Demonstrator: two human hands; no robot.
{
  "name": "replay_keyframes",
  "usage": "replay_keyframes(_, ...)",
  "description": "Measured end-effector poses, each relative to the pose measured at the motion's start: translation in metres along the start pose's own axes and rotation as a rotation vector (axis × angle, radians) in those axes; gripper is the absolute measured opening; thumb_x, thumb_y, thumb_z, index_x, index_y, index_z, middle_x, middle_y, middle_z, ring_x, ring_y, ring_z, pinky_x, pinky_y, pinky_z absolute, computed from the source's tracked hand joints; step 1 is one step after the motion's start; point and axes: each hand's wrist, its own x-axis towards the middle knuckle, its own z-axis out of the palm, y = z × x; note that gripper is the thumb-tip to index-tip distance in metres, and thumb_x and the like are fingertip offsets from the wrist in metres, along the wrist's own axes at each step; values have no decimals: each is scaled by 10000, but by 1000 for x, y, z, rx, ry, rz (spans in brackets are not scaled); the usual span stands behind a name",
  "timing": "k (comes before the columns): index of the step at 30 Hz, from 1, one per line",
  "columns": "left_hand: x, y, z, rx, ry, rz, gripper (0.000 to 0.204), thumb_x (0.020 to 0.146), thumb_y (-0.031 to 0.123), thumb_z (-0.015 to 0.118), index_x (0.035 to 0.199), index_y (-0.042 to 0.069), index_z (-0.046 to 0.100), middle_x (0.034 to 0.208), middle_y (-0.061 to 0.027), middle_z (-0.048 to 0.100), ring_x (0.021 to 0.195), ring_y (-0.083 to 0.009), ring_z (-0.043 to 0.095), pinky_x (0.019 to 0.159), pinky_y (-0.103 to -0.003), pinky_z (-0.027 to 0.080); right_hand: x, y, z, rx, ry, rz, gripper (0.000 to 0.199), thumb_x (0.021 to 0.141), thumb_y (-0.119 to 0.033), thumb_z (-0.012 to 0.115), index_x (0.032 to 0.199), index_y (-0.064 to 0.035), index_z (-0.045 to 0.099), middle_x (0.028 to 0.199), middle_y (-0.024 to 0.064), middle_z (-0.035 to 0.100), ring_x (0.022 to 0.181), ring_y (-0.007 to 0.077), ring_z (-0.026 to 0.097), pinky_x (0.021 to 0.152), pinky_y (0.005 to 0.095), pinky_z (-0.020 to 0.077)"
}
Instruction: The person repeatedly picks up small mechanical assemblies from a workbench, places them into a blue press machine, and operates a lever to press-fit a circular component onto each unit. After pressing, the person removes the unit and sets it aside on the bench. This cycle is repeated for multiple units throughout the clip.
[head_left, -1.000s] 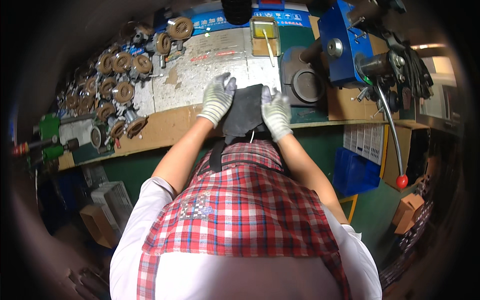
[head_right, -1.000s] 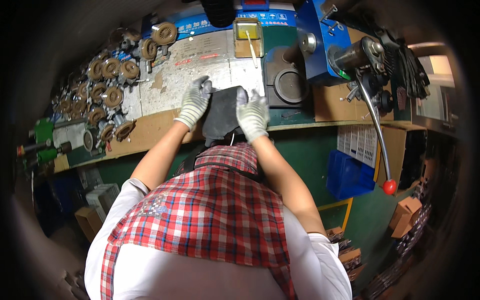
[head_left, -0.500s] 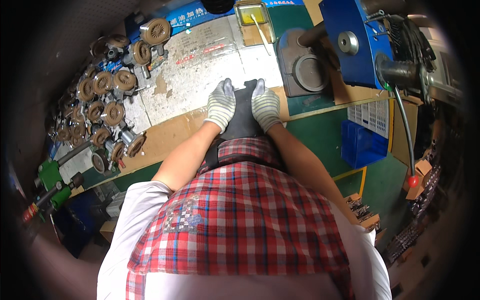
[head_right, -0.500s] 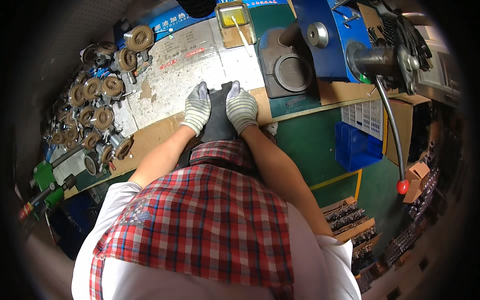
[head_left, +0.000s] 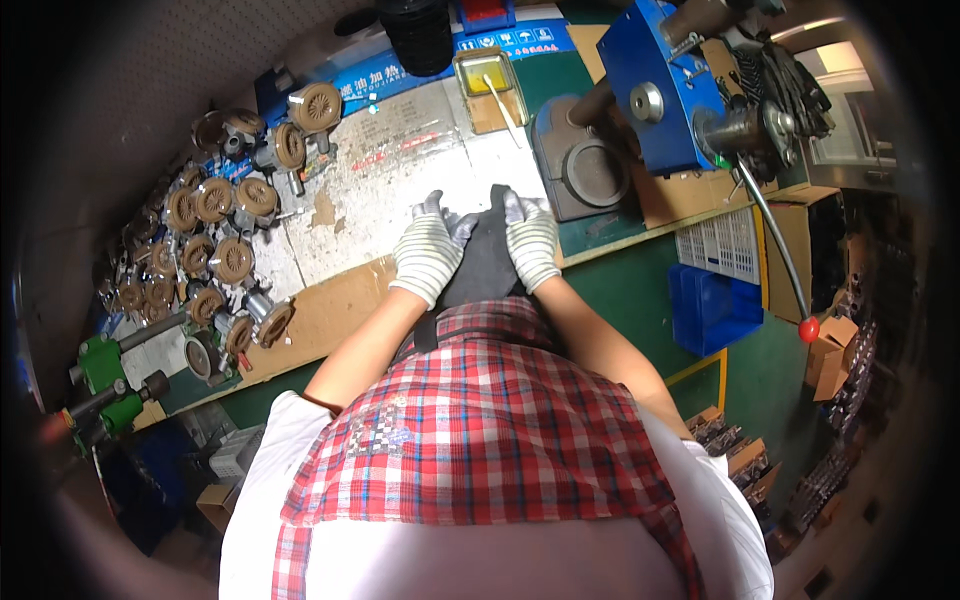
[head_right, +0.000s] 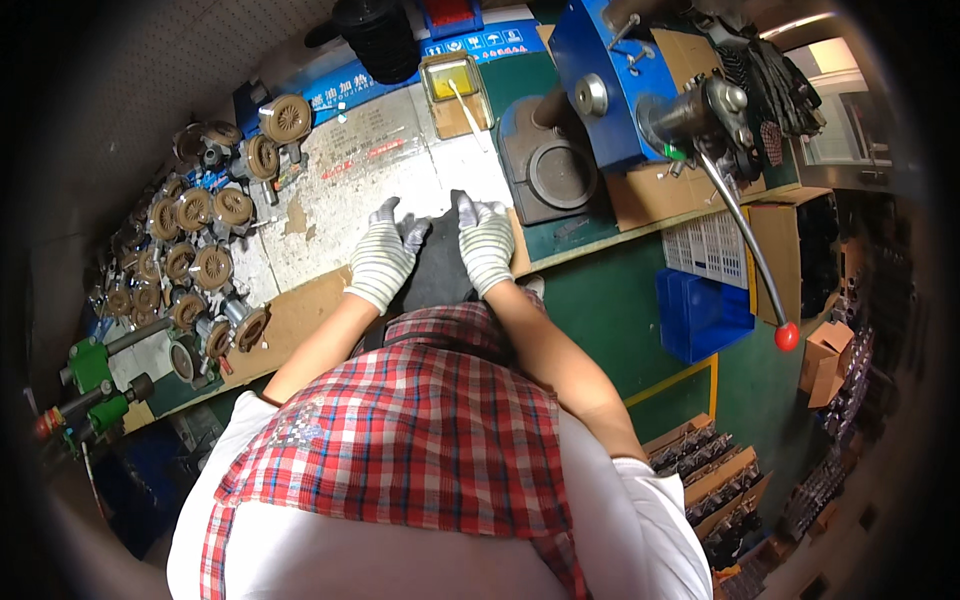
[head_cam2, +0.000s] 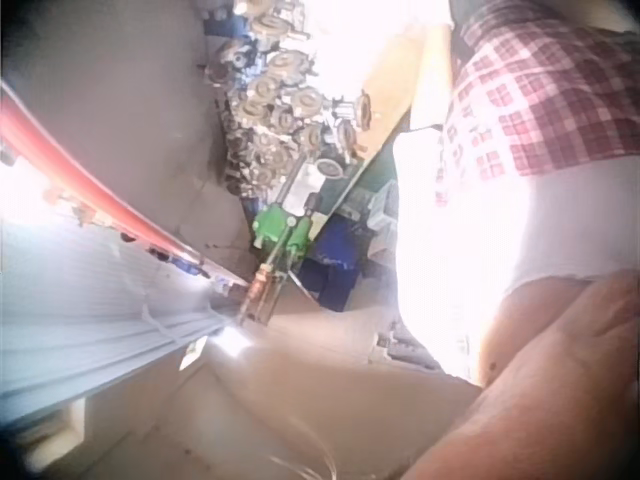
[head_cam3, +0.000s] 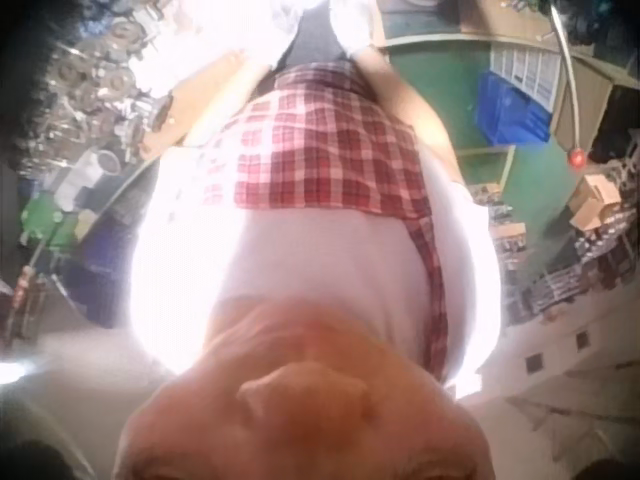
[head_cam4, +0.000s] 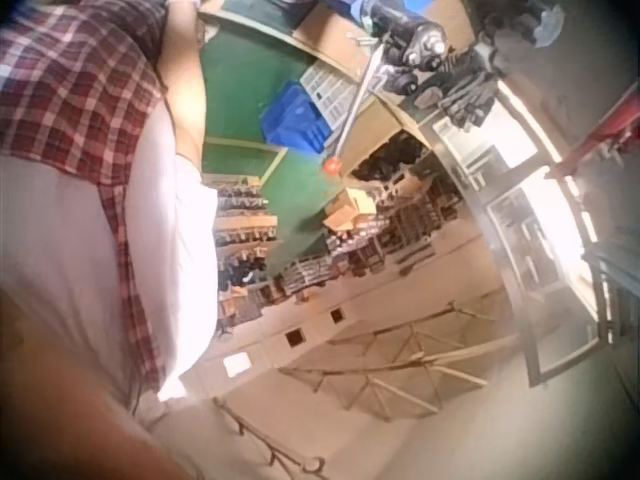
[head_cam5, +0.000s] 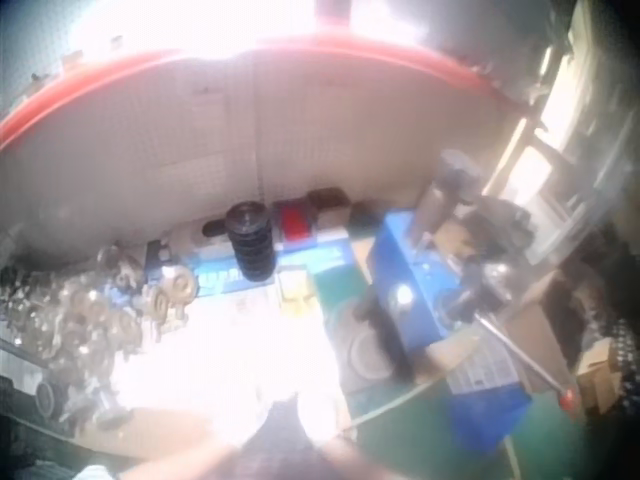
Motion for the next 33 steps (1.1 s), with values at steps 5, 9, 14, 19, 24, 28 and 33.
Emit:
replay_keyframes(5,-16,2,-39,-124,-42,12,377,927,278,558,1217,39,520,1052,-233,620,921,-348,643,796,-419,508,-25,16,-33,398,159,-49,448,965,-372,514,902,48,656,932,185,625,809,291,559,788,356,460)
replay_keyframes(9,-13,-77,-2,-102,116,105,300,911,149,533,1180,17,540,1008,-201,649,969,-348,625,853,-436,484,-42,21,-121,262,210,201,596,994,-483,400,668,10,475,583,55,364,598,172,307,539,379,337)
replay_keyframes(14,-53,-99,42,69,-192,219,924,693,295,764,1428,13,280,1435,-232,338,1348,-389,300,1136,-454,234,-5,161,-197,100,522,469,677,985,-501,377,786,90,639,690,155,632,600,251,450,655,398,447)
replay_keyframes(19,-61,-93,97,-82,-327,125,1033,631,567,728,1447,104,296,1485,-171,271,1382,-376,213,1157,-500,119,63,148,-212,-119,206,456,536,910,-419,533,1124,72,544,1057,232,638,949,323,589,842,369,477)
replay_keyframes(24,-21,-63,131,-537,-211,213,717,839,653,442,1369,170,416,1404,-73,456,1332,-257,337,1125,-511,200,95,225,-177,-226,150,165,519,907,-355,530,1241,41,499,1173,230,601,1104,367,558,954,387,443)
replay_keyframes(28,-8,-82,136,-781,-262,149,737,864,595,507,1403,113,367,1421,-114,425,1304,-278,397,1102,-484,307,24,125,-168,173,30,302,556,960,-440,474,1220,46,547,1174,206,611,1098,287,567,963,361,418)
replay_keyframes(33,-16,32,0,-916,-408,45,564,823,360,737,1264,65,546,1213,-64,597,1117,-196,537,989,-353,430,-31,138,-143,552,-159,218,319,979,-276,508,1132,-12,600,819,38,630,671,91,571,612,239,483)
